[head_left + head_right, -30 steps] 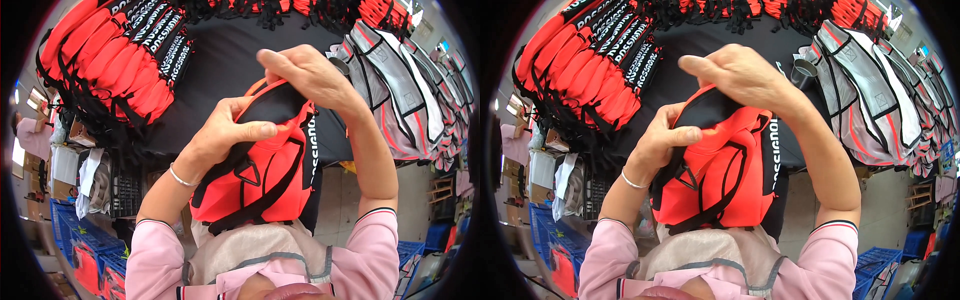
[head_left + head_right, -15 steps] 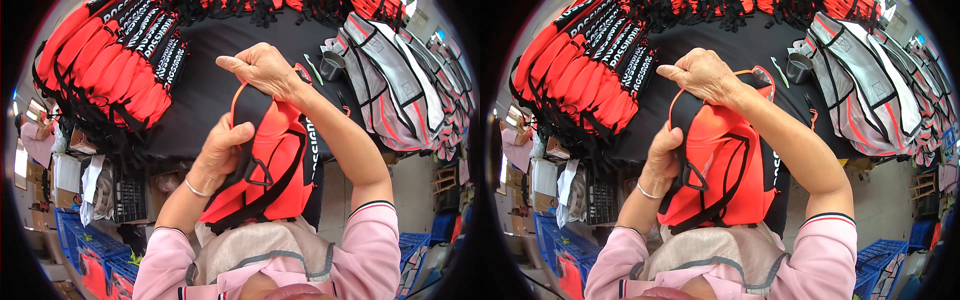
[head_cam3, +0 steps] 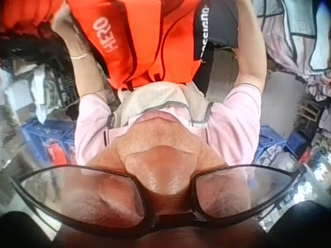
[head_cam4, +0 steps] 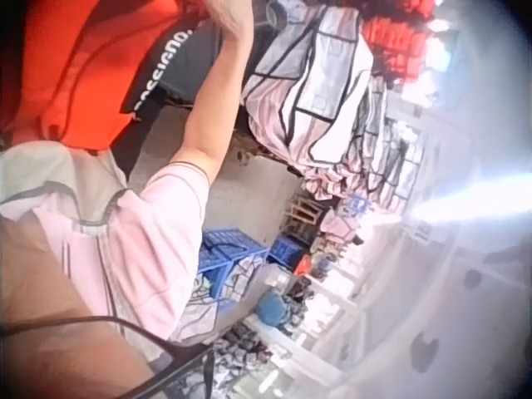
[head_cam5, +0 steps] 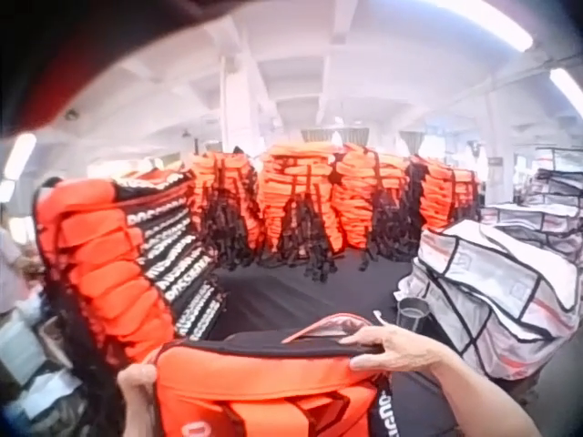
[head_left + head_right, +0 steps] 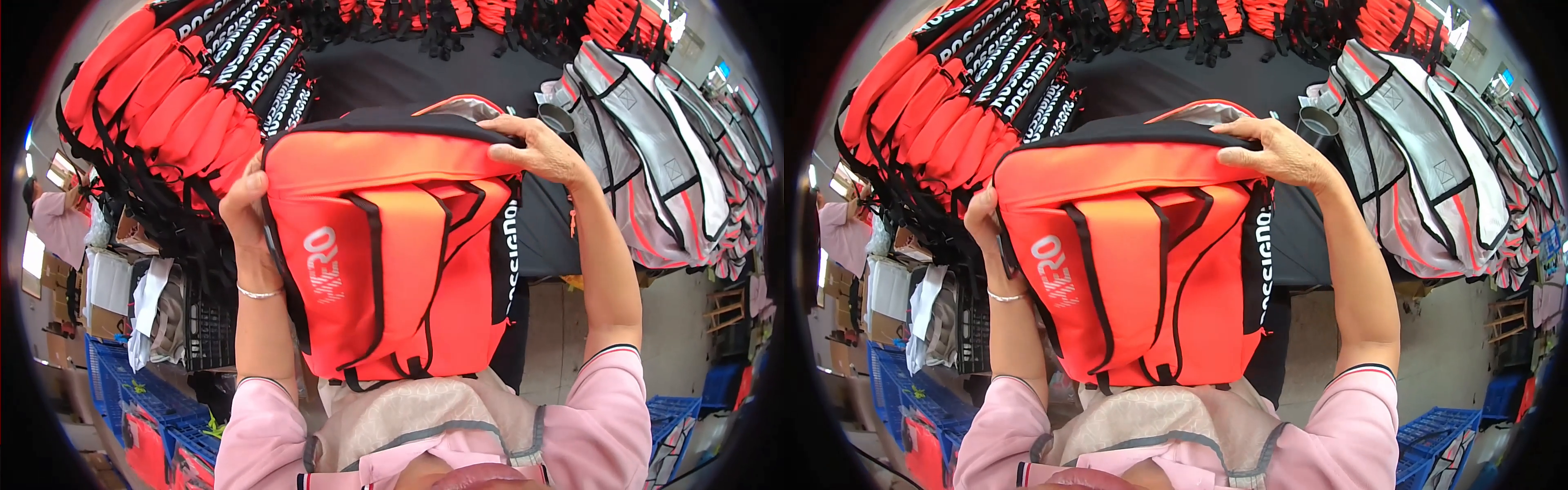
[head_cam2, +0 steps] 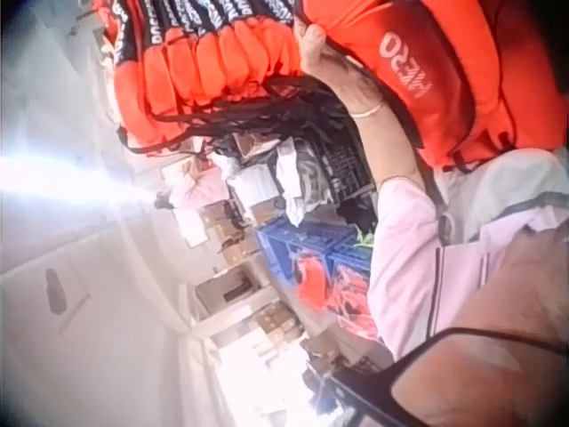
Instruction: Inspecting and trimming threads from manufactured bags in a factory.
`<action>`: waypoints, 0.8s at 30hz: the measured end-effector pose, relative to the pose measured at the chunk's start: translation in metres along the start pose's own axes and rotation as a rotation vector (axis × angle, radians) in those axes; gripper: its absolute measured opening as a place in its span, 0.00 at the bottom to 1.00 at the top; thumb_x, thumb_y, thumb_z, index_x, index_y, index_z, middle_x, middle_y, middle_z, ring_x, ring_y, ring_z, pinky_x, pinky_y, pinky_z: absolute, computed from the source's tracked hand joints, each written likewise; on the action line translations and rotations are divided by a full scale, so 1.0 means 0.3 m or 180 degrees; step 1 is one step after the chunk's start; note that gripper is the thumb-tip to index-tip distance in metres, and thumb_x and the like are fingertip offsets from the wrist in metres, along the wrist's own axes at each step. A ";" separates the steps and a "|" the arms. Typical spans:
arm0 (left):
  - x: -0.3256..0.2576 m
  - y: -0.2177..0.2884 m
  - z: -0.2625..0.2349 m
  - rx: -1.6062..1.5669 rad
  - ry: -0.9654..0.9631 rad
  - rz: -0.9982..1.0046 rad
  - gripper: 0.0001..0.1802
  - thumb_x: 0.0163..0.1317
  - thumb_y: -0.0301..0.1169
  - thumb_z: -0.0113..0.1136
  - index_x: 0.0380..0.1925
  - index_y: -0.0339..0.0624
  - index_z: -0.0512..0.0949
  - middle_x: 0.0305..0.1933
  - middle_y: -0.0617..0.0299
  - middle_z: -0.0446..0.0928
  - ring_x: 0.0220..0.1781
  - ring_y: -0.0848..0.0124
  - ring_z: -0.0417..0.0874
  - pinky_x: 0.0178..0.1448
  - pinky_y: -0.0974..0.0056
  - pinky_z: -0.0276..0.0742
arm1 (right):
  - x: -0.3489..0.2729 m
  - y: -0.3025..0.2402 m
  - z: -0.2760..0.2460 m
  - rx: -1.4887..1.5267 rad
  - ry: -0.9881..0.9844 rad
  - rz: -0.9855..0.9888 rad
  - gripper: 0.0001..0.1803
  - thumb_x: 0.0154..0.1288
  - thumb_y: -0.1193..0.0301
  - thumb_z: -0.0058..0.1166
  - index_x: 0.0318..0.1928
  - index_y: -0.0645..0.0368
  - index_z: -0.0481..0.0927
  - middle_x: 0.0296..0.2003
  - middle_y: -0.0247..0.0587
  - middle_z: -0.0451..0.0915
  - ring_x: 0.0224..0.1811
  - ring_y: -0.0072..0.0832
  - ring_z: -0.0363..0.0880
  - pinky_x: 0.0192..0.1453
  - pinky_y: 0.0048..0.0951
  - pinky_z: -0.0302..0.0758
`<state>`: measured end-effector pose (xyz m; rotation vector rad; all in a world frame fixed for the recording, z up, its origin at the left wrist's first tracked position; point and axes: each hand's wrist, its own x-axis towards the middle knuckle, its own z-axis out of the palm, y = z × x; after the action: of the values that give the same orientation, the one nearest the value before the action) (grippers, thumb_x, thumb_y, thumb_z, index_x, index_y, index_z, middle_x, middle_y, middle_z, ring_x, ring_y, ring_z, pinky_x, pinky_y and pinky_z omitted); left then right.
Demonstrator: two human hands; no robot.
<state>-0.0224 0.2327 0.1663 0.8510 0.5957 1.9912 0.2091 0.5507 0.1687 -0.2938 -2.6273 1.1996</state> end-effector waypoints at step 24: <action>0.088 -0.370 -0.488 0.7315 -0.1088 0.0738 0.19 0.53 0.27 0.62 0.47 0.50 0.83 0.58 0.67 0.79 0.64 0.64 0.74 0.68 0.54 0.63 | 0.157 0.553 0.411 -0.2065 0.1377 -0.0045 0.37 0.63 0.72 0.56 0.72 0.51 0.60 0.72 0.57 0.53 0.76 0.53 0.51 0.74 0.46 0.60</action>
<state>-0.0842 0.2993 0.0043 2.3350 2.5921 0.3233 0.1417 0.5825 -0.0299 -0.5680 -2.5231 0.1975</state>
